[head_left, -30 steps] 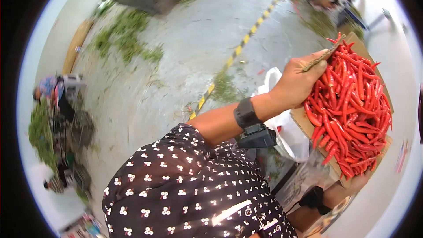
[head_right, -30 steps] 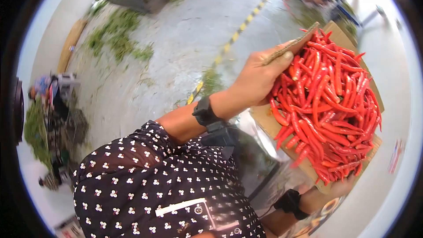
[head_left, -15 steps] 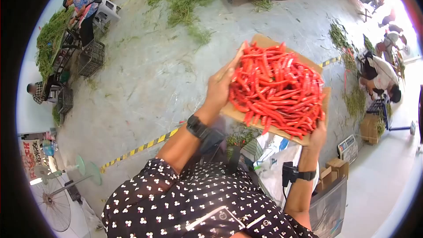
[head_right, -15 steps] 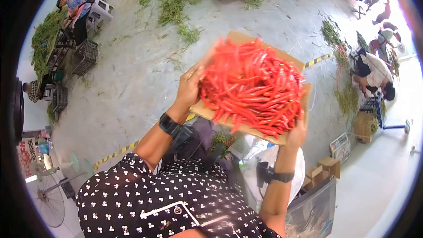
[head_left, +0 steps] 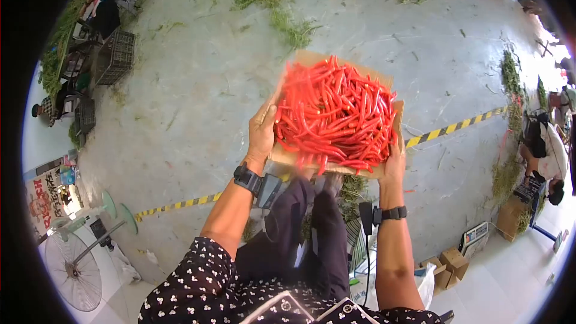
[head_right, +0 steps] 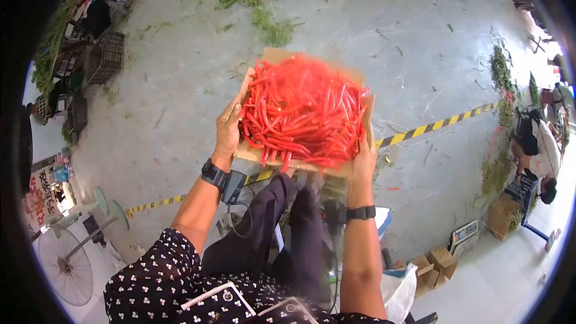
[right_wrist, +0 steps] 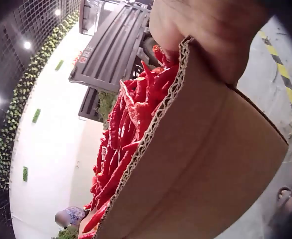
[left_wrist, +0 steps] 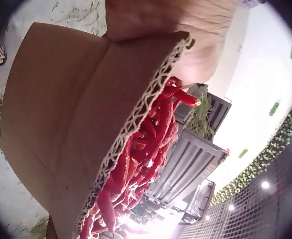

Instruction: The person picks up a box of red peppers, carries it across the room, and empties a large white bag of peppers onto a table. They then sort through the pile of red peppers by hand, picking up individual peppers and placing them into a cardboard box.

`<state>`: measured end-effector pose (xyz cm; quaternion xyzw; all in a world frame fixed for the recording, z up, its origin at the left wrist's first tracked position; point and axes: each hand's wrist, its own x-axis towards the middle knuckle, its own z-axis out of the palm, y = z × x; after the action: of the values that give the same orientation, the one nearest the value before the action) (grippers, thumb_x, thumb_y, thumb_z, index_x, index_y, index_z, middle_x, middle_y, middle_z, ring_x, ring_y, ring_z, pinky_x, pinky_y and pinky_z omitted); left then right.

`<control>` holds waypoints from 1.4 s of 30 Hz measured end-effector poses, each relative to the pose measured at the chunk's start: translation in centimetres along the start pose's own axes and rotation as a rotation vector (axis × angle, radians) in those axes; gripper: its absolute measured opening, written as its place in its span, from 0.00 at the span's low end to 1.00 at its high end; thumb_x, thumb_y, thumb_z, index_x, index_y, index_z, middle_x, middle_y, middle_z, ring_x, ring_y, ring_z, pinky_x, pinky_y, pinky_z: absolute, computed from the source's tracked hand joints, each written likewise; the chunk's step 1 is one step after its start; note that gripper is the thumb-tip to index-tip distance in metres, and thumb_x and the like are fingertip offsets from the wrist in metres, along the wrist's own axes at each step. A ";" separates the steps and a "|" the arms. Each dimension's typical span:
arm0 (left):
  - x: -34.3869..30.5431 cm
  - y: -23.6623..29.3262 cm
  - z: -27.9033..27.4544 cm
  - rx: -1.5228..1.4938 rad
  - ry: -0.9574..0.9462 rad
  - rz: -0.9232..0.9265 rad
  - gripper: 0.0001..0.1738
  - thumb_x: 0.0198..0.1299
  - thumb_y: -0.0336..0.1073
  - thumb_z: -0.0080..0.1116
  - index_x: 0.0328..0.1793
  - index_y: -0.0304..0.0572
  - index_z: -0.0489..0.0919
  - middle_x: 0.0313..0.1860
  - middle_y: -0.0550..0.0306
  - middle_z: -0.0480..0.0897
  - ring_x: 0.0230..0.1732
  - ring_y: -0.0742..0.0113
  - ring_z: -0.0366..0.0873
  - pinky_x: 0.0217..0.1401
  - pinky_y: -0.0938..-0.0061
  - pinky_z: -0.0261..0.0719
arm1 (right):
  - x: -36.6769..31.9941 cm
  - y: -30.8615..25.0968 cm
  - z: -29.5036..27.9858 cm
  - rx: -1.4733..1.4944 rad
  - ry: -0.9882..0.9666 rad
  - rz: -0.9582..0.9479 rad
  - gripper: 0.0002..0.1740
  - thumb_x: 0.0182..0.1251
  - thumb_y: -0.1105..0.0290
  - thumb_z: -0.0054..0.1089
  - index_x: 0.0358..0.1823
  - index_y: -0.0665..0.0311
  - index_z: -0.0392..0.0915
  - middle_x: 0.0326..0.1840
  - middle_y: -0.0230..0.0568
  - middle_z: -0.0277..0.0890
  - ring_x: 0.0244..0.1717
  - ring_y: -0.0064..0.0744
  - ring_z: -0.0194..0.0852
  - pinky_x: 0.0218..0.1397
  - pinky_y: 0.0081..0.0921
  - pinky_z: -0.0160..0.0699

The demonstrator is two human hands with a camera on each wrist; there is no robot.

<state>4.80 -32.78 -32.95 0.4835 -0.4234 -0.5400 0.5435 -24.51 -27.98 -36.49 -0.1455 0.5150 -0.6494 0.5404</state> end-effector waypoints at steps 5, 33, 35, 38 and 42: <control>5.1 -4.8 -1.9 0.101 0.105 0.053 0.27 0.69 0.44 0.42 0.66 0.31 0.65 0.66 0.56 0.67 0.67 0.68 0.61 0.69 0.73 0.54 | 7.0 3.5 4.3 -0.125 -0.050 0.000 0.21 0.69 0.70 0.43 0.62 0.68 0.63 0.57 0.44 0.70 0.55 0.34 0.72 0.56 0.31 0.74; 3.2 -22.6 -9.6 0.349 0.206 -0.513 0.26 0.63 0.43 0.52 0.63 0.36 0.67 0.49 0.58 0.77 0.47 0.70 0.74 0.52 0.70 0.73 | 10.1 15.0 -1.6 -0.370 0.113 0.030 0.33 0.63 0.71 0.52 0.69 0.67 0.52 0.69 0.52 0.55 0.70 0.38 0.51 0.69 0.31 0.53; 2.1 -22.5 -11.7 0.755 0.194 -0.349 0.27 0.62 0.42 0.53 0.64 0.36 0.66 0.53 0.53 0.76 0.53 0.65 0.73 0.55 0.70 0.70 | 5.7 15.0 -3.7 -0.538 0.212 0.002 0.33 0.61 0.69 0.54 0.68 0.68 0.55 0.68 0.55 0.57 0.70 0.41 0.53 0.69 0.32 0.53; 3.8 -20.1 -12.8 0.990 0.126 -0.132 0.28 0.56 0.40 0.58 0.61 0.36 0.69 0.59 0.48 0.70 0.57 0.58 0.68 0.50 0.67 0.70 | -2.0 12.3 -3.2 -0.775 0.307 0.115 0.30 0.58 0.66 0.58 0.62 0.68 0.64 0.61 0.55 0.66 0.64 0.44 0.63 0.66 0.33 0.59; 7.0 -13.9 -5.2 0.907 -0.396 -0.280 0.29 0.53 0.39 0.60 0.62 0.40 0.69 0.59 0.50 0.71 0.57 0.58 0.69 0.50 0.68 0.71 | -14.4 7.3 -2.0 -0.902 0.529 0.266 0.24 0.56 0.65 0.60 0.54 0.66 0.71 0.51 0.50 0.74 0.54 0.42 0.73 0.57 0.32 0.69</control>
<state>7.87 -38.74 -47.99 0.6112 -0.6409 -0.4510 0.1110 -16.58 -13.82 -38.09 -0.1279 0.8753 -0.3041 0.3537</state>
